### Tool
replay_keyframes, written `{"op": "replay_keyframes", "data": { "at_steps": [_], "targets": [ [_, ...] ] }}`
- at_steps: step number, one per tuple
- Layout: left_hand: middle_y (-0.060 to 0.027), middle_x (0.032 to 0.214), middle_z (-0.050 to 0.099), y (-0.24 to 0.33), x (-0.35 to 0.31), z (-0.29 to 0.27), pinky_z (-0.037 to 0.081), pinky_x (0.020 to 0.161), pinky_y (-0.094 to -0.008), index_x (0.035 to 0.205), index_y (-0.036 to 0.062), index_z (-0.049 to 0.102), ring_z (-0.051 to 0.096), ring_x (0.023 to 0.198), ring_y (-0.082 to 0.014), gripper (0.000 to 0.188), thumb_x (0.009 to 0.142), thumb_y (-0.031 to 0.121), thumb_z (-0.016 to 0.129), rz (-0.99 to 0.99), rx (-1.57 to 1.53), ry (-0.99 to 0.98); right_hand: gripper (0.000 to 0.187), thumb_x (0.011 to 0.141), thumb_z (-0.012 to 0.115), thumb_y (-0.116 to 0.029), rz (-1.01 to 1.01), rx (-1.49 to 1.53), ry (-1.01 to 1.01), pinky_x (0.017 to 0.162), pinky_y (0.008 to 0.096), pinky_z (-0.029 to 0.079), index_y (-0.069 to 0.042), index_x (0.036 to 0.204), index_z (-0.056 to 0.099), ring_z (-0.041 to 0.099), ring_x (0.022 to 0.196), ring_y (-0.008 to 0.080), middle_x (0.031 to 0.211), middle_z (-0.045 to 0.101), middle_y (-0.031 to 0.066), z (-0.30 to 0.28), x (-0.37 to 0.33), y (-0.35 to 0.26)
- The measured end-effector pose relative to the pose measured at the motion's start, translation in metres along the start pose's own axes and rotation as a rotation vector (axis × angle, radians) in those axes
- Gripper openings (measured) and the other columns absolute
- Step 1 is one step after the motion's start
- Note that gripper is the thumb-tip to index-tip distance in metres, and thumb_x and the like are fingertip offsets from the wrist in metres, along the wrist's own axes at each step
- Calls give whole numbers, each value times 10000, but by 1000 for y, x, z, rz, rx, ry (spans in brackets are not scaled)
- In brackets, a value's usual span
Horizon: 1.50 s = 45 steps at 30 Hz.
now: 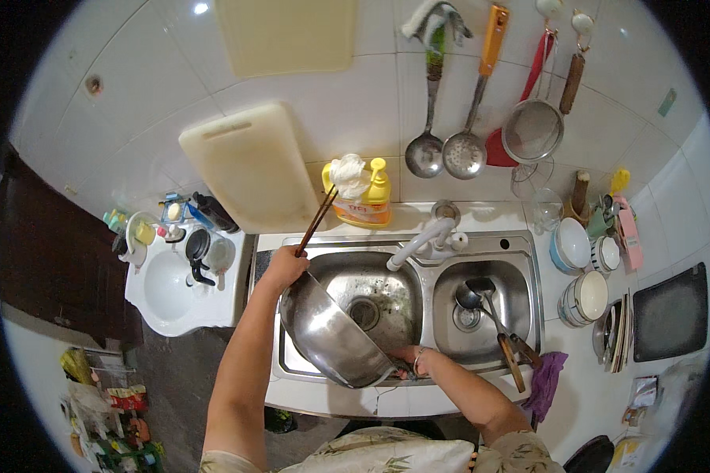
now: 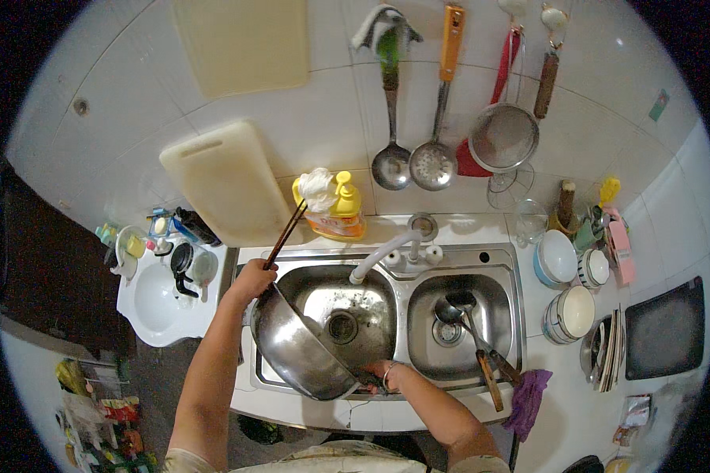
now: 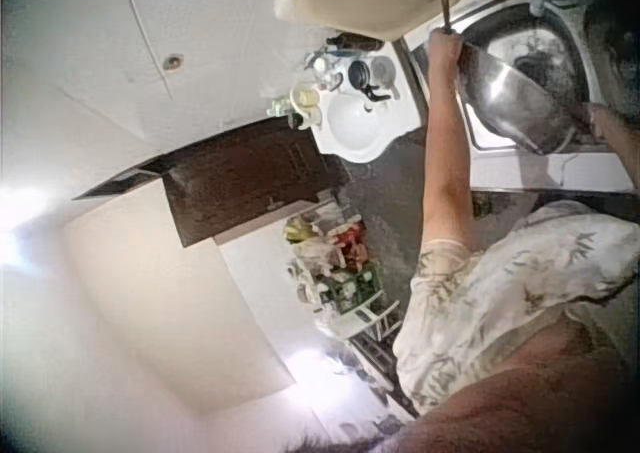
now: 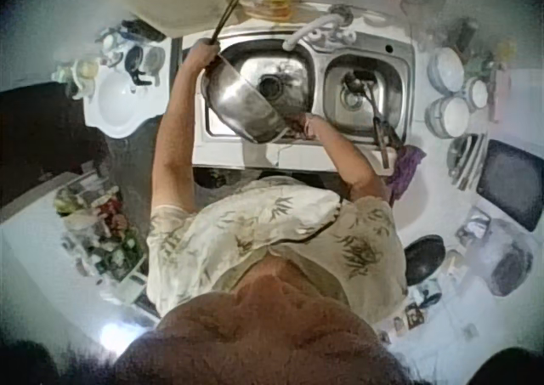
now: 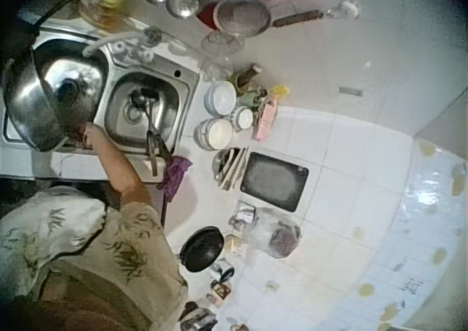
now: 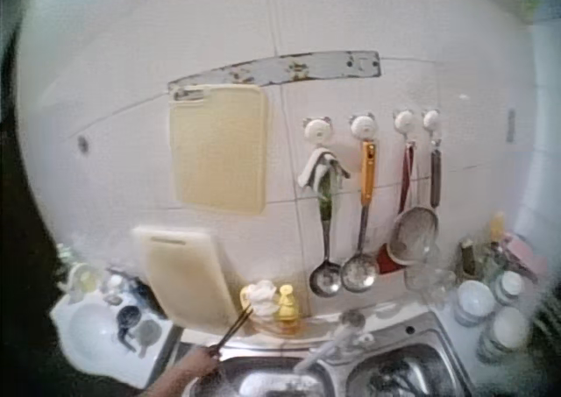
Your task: The person handles wooden boards in a room and then washes a large metal basin in a sink using a sponge and running water, rinsing both the inside and outside of the basin.
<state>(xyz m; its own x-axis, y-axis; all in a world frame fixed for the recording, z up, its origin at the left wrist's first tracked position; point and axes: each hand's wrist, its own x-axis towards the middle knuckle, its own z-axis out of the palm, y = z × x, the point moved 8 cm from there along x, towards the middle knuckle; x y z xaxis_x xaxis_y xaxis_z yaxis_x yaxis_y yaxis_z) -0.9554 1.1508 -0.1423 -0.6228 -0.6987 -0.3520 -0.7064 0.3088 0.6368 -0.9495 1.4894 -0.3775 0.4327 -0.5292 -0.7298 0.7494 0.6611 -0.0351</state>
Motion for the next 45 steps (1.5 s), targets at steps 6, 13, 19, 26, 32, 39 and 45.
{"op": "replay_keyframes", "data": {
  "at_steps": [6, 13, 19, 26, 32, 39, 45],
  "targets": [
    [-68, 586, 536, -12, -7, -12, 402, 537, -303, 721, -24, 573, 497, 531, -162, 167, 694, 142, 573, -47, 40, 26, 267, 841, 532, -303, 41, -209, -7, 357, 305, 395, -40, 817, 568, 488, 471, 191, 620, 534, 89, 8, 11, 0],
    [-21, 637, 518, -25, -62, -36, 356, 475, -265, 923, -3, 580, 457, 534, -119, 238, 704, 75, 533, -123, -178, 65, 212, 813, 520, -268, -197, -562, 251, 393, 244, 414, -64, 843, 570, 510, 531, 130, 694, 552, 42, 28, -61, -74],
    [-114, 877, 612, -119, -76, 34, 451, 673, -322, 1102, -24, 492, 581, 772, -218, 377, 740, 79, 529, 145, -237, 65, 455, 691, 591, -236, -829, -1169, 751, 827, 320, 440, -4, 1078, 529, 577, 876, 285, 973, 594, 170, -1, -123, -180],
    [-141, 950, 590, -151, -90, 101, 432, 781, -308, 1080, -28, 489, 565, 866, -227, 391, 719, 61, 610, 17, -296, 209, 630, 694, 565, -233, -746, -1377, 994, 844, 384, 432, -18, 1254, 372, 553, 919, 368, 996, 565, 247, -3, -116, -191],
    [-181, 954, 583, -174, -81, 120, 425, 804, -356, 1042, -3, 500, 564, 910, -307, 370, 687, 58, 586, 4, -261, 308, 623, 752, 544, -308, -745, -1575, 1267, 818, 402, 440, -26, 1271, 345, 556, 915, 363, 952, 572, 255, 18, -126, -192],
    [-186, 975, 585, -173, -71, 130, 425, 810, -345, 1097, -11, 481, 563, 937, -303, 400, 706, 31, 554, 25, -367, 237, 547, 780, 540, -292, -881, -1288, 1408, 740, 439, 445, -44, 1232, 356, 557, 877, 374, 964, 559, 258, 36, -147, -260],
    [-187, 974, 589, -166, -77, 124, 428, 795, -348, 1090, -29, 477, 569, 910, -317, 401, 709, 49, 574, -26, -325, 251, 497, 837, 430, -368, -768, -1523, 1362, 822, 416, 426, -73, 1233, 370, 512, 1000, 368, 1107, 527, 180, 38, -134, -277]
  ]
}}
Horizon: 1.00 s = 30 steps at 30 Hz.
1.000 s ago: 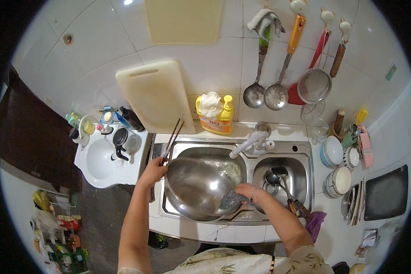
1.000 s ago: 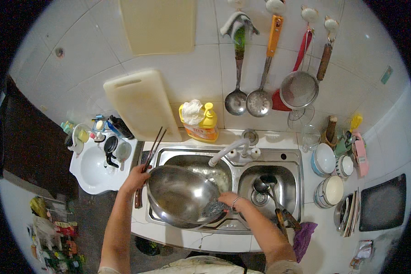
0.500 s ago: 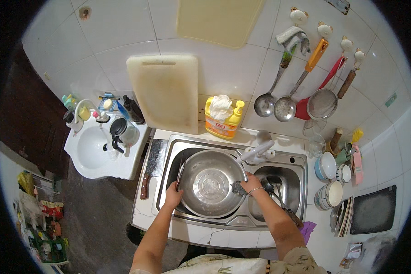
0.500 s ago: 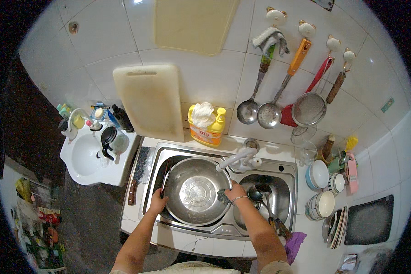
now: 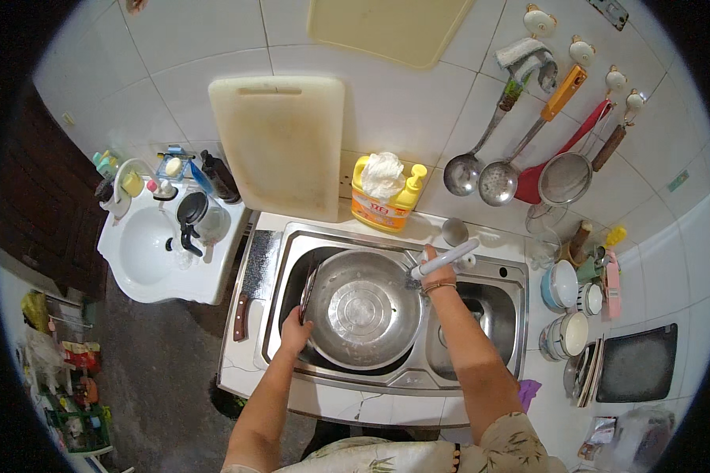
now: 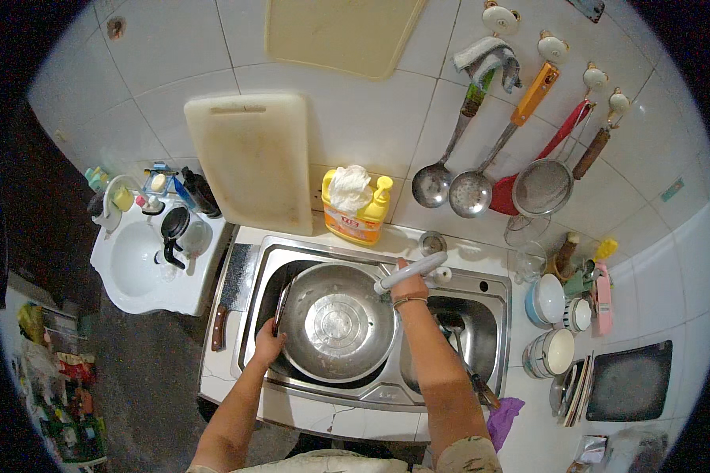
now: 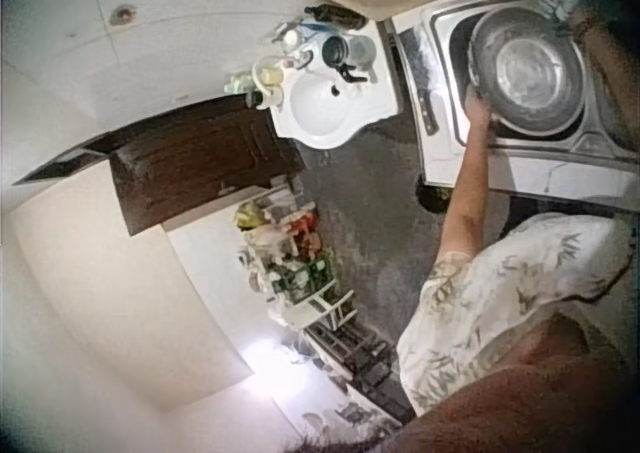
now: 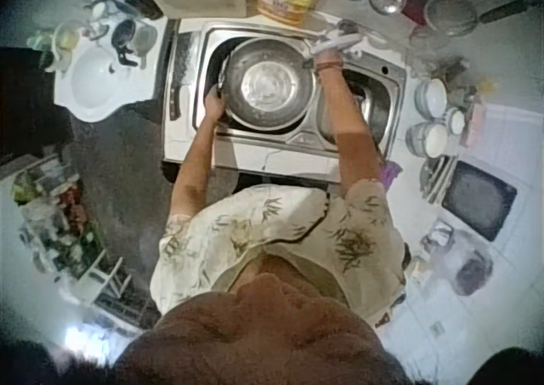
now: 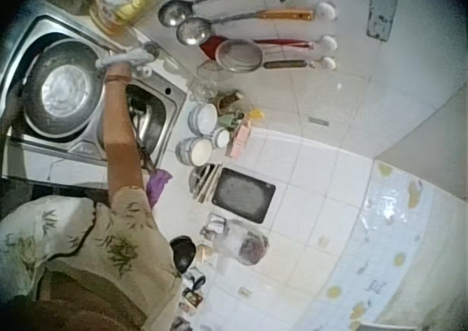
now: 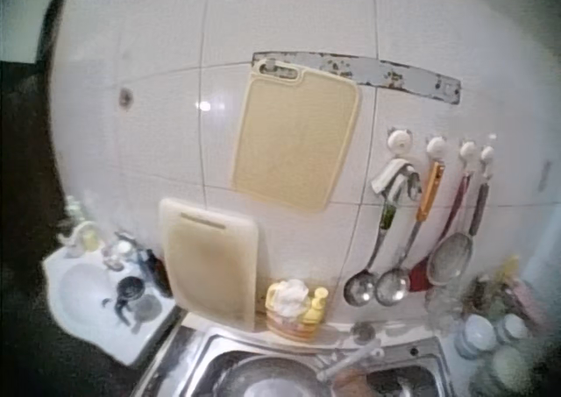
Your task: The person handles wooden boards in a room and then washes a large metal basin in a sink using a sponge and running water, rinsing both the inside and outside of the basin.
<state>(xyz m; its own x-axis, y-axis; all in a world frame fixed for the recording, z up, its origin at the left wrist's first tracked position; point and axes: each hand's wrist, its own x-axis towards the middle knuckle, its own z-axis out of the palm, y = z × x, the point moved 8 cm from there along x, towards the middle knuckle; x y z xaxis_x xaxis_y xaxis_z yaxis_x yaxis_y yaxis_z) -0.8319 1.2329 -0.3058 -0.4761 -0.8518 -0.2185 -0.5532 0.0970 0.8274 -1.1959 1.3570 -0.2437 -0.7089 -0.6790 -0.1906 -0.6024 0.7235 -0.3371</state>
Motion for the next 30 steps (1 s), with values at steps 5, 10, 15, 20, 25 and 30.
{"op": "replay_keyframes", "data": {
  "at_steps": [5, 10, 15, 20, 25, 30],
  "targets": [
    [-194, 981, 578, 2, 0, -6, 423, 805, -361, 1080, 0, 487, 552, 922, -327, 419, 686, 78, 607, 36, 0, 9, 487, 818, 476, -331, -68, 270, 154, 796, 427, 434, -92, 1233, 390, 520, 975, 375, 1100, 526, 199, 13, -24, 10],
    [-126, 932, 593, 10, -10, 1, 420, 801, -350, 1055, 7, 496, 560, 882, -269, 399, 678, 67, 610, 49, -235, 107, 452, 759, 571, -289, -136, 513, -13, 796, 420, 438, -51, 1131, 477, 531, 950, 365, 1068, 528, 227, 38, -65, -15],
    [-121, 815, 598, -27, -12, 19, 470, 548, -331, 996, -21, 521, 578, 643, -237, 343, 662, 27, 585, -399, -248, -90, 380, 769, 516, -167, -180, -15, -261, 820, 403, 442, -54, 1131, 491, 550, 944, 341, 1082, 537, 203, 126, -75, -33],
    [-125, 717, 588, -18, -19, 9, 452, 422, -308, 933, -55, 540, 563, 517, -219, 284, 658, 17, 551, -468, -255, -130, 301, 740, 538, -141, -333, -222, -702, 844, 382, 439, -59, 1027, 570, 534, 996, 328, 1076, 535, 219, 202, -112, -29],
    [-82, 652, 559, 10, -40, -5, 392, 401, -285, 847, -28, 541, 496, 453, -161, 202, 646, 1, 547, -372, -255, -122, 263, 812, 466, -143, -104, 158, -110, 800, 411, 436, -50, 1051, 523, 520, 954, 366, 1042, 515, 229, 134, -55, -63],
    [-82, 738, 579, 4, -30, 6, 447, 608, -290, 943, -36, 546, 551, 643, -179, 295, 653, 13, 516, -191, -307, -61, 407, 673, 573, -53, -504, 610, -406, 797, 350, 436, -94, 1076, 539, 541, 947, 298, 1035, 562, 155, 197, -107, -166]
  ]
}}
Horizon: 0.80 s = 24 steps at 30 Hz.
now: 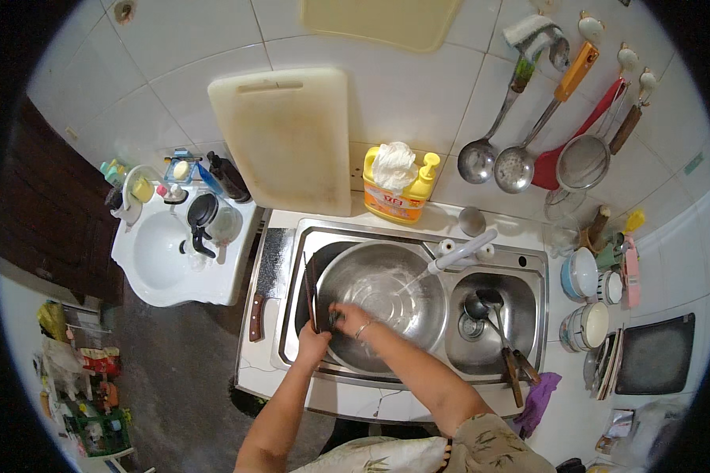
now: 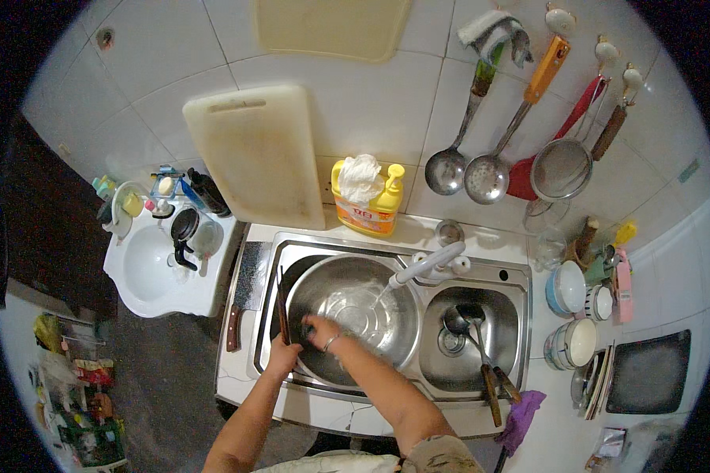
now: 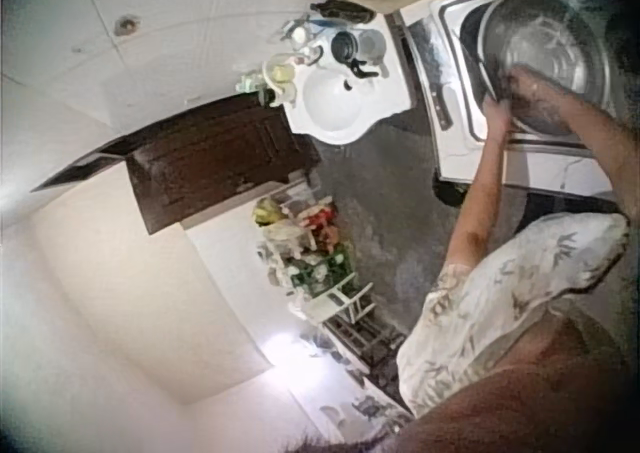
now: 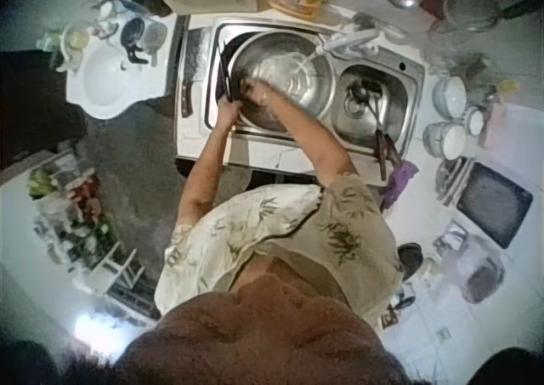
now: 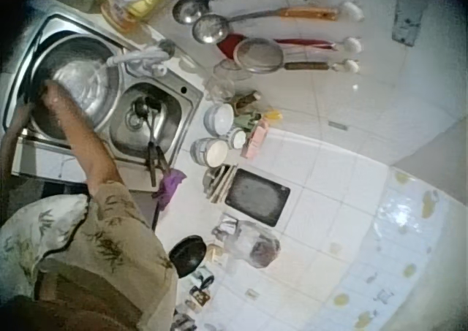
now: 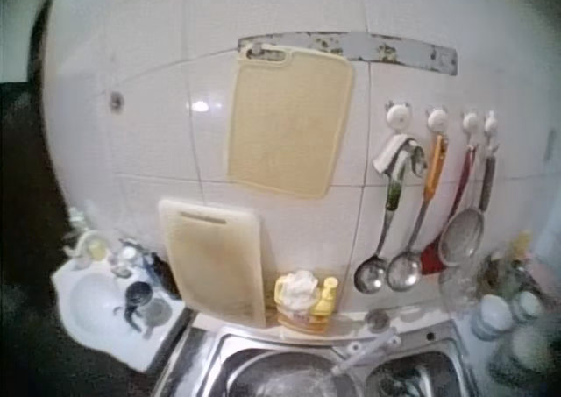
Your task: The person handles wooden boards in a room and then washes a large metal basin in a sink using a sponge and running water, rinsing both the inside and outside of the basin.
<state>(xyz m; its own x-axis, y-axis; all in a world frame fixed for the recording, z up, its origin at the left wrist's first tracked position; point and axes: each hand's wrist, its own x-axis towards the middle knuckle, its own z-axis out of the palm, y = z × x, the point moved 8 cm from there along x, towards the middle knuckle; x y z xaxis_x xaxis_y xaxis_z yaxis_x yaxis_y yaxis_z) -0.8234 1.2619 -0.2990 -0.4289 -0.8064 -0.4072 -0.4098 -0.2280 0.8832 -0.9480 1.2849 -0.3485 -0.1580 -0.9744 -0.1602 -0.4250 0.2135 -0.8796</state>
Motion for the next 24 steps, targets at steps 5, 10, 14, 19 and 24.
{"op": "replay_keyframes", "data": {
  "at_steps": [5, 10, 14, 19, 24],
  "targets": [
    [-169, 867, 613, -3, 16, -19, 443, 751, -321, 993, -24, 551, 589, 813, -274, 348, 653, 14, 488, 57, 65, 111, 393, 672, 519, -127, 198, -533, -511, 840, 369, 422, -146, 1059, 581, 548, 974, 268, 1014, 591, 130, -36, -85, 40],
    [-155, 813, 618, -30, 27, -5, 461, 677, -316, 1014, -21, 551, 600, 732, -255, 365, 652, -3, 499, -29, 50, 57, 346, 705, 487, -109, 398, -507, -157, 838, 367, 425, -139, 1034, 590, 548, 953, 290, 1010, 589, 146, -102, -81, 44],
    [-145, 859, 622, -40, 30, 10, 462, 676, -303, 1014, -36, 550, 604, 757, -220, 351, 666, -12, 517, -191, -58, 18, 318, 716, 508, -137, 442, -519, -163, 838, 365, 424, -104, 1024, 580, 546, 944, 298, 990, 589, 154, -98, -88, 62],
    [-150, 846, 623, -91, 52, 11, 459, 690, -313, 993, -33, 563, 602, 773, -232, 274, 746, 86, 580, -108, 4, 12, 319, 722, 507, -138, 437, -598, -193, 839, 369, 420, -100, 1032, 575, 538, 962, 301, 1015, 582, 151, -92, -90, 62],
    [-120, 807, 614, -109, 62, 8, 464, 631, -307, 1001, -35, 545, 585, 710, -191, 267, 794, 131, 566, -21, 219, 27, 315, 727, 506, -146, 431, -648, -223, 835, 372, 421, -98, 1031, 575, 540, 962, 301, 1018, 582, 151, -86, -85, 83]
  ]
}}
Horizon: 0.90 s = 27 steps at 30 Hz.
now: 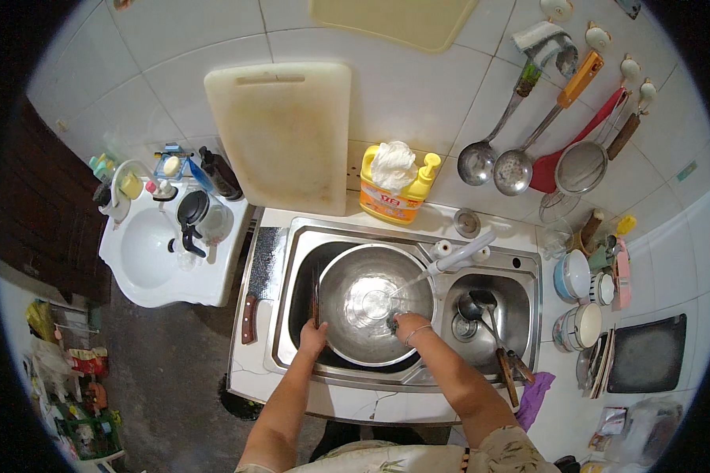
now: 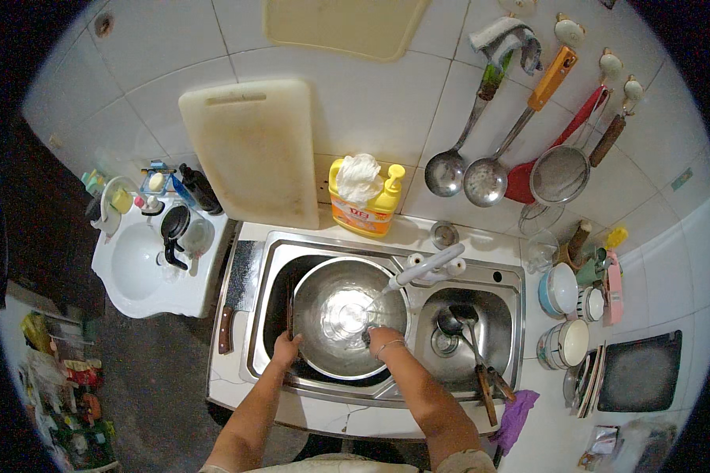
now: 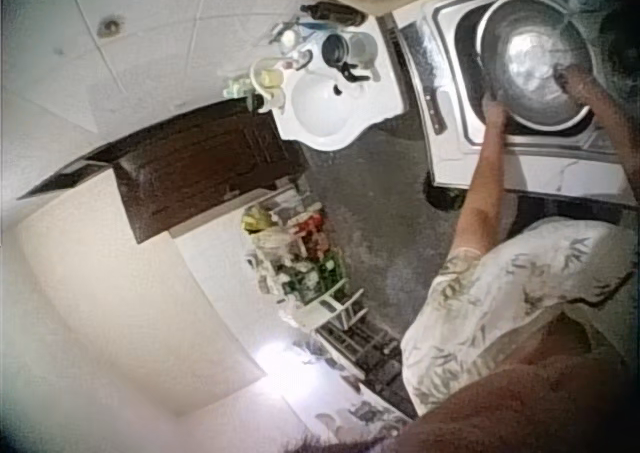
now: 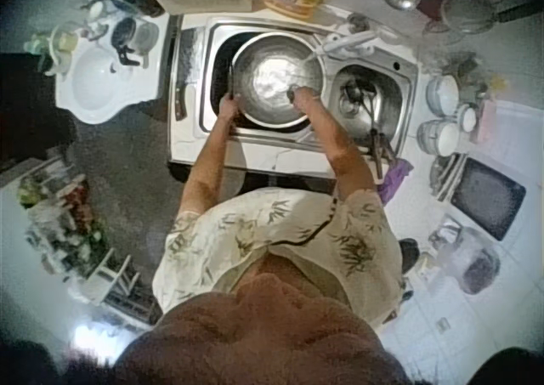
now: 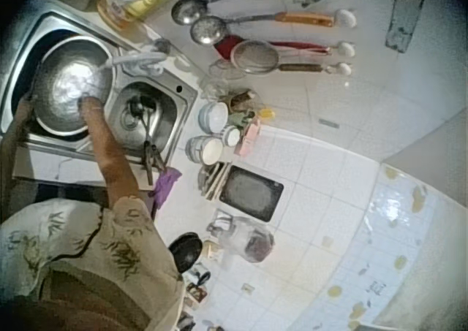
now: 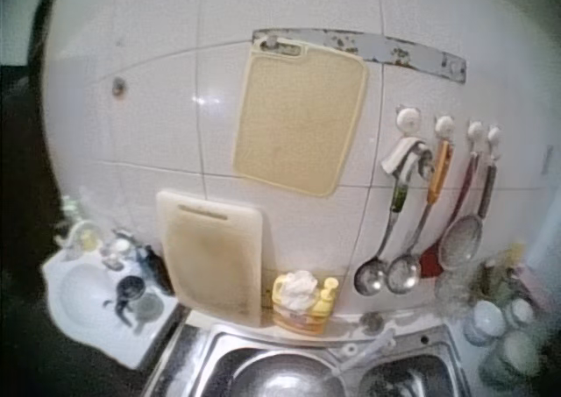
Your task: The person handles wooden boards in a room and then washes a large metal basin in a sink using a sponge and running water, rinsing both the inside and outside of the basin.
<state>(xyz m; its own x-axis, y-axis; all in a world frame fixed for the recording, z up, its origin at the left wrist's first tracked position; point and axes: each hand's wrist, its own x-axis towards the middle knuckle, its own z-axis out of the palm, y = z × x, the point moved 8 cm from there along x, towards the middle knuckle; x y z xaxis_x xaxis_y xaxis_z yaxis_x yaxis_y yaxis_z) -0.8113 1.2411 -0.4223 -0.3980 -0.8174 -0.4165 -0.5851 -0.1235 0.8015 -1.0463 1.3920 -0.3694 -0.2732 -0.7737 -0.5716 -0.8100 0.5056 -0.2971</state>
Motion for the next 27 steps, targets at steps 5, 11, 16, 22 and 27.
{"op": "replay_keyframes", "data": {
  "at_steps": [5, 11, 16, 22, 27],
  "targets": [
    [-230, 915, 590, 49, -24, -13, 435, 779, -396, 1077, -26, 497, 556, 896, -376, 324, 782, 105, 527, -25, 119, 60, 337, 713, 528, -164, 50, 231, 77, 833, 371, 427, -77, 1036, 573, 548, 946, 306, 1008, 586, 155, -13, 6, 6],
    [-231, 940, 587, 65, -41, -24, 438, 785, -396, 1122, -18, 454, 559, 915, -364, 370, 777, 96, 526, -31, 236, 149, 349, 715, 532, -174, 66, 273, 93, 837, 371, 428, -65, 1044, 568, 549, 942, 312, 1005, 584, 169, -27, -1, 3],
    [-136, 775, 605, 42, -32, -12, 466, 555, -326, 1008, -19, 538, 583, 619, -236, 283, 730, 32, 542, -142, -190, -53, 366, 727, 546, -210, 156, 348, 137, 829, 395, 434, -98, 1075, 561, 555, 930, 322, 980, 586, 186, -48, -2, 3],
    [-102, 725, 582, 76, -49, -40, 418, 424, -291, 945, -31, 544, 537, 517, -185, 267, 679, -13, 528, -218, -197, -76, 410, 702, 546, -186, -7, 497, 398, 851, 380, 427, -81, 1098, 548, 536, 962, 345, 1056, 558, 196, -116, -22, 1],
    [-83, 723, 571, 77, -64, -63, 423, 421, -283, 974, -12, 523, 527, 518, -164, 300, 674, -31, 515, -241, -292, -95, 519, 704, 580, -227, 205, 547, 437, 842, 347, 433, 32, 1144, 487, 547, 975, 316, 1080, 541, 235, -147, -72, 52]
  ]
}}
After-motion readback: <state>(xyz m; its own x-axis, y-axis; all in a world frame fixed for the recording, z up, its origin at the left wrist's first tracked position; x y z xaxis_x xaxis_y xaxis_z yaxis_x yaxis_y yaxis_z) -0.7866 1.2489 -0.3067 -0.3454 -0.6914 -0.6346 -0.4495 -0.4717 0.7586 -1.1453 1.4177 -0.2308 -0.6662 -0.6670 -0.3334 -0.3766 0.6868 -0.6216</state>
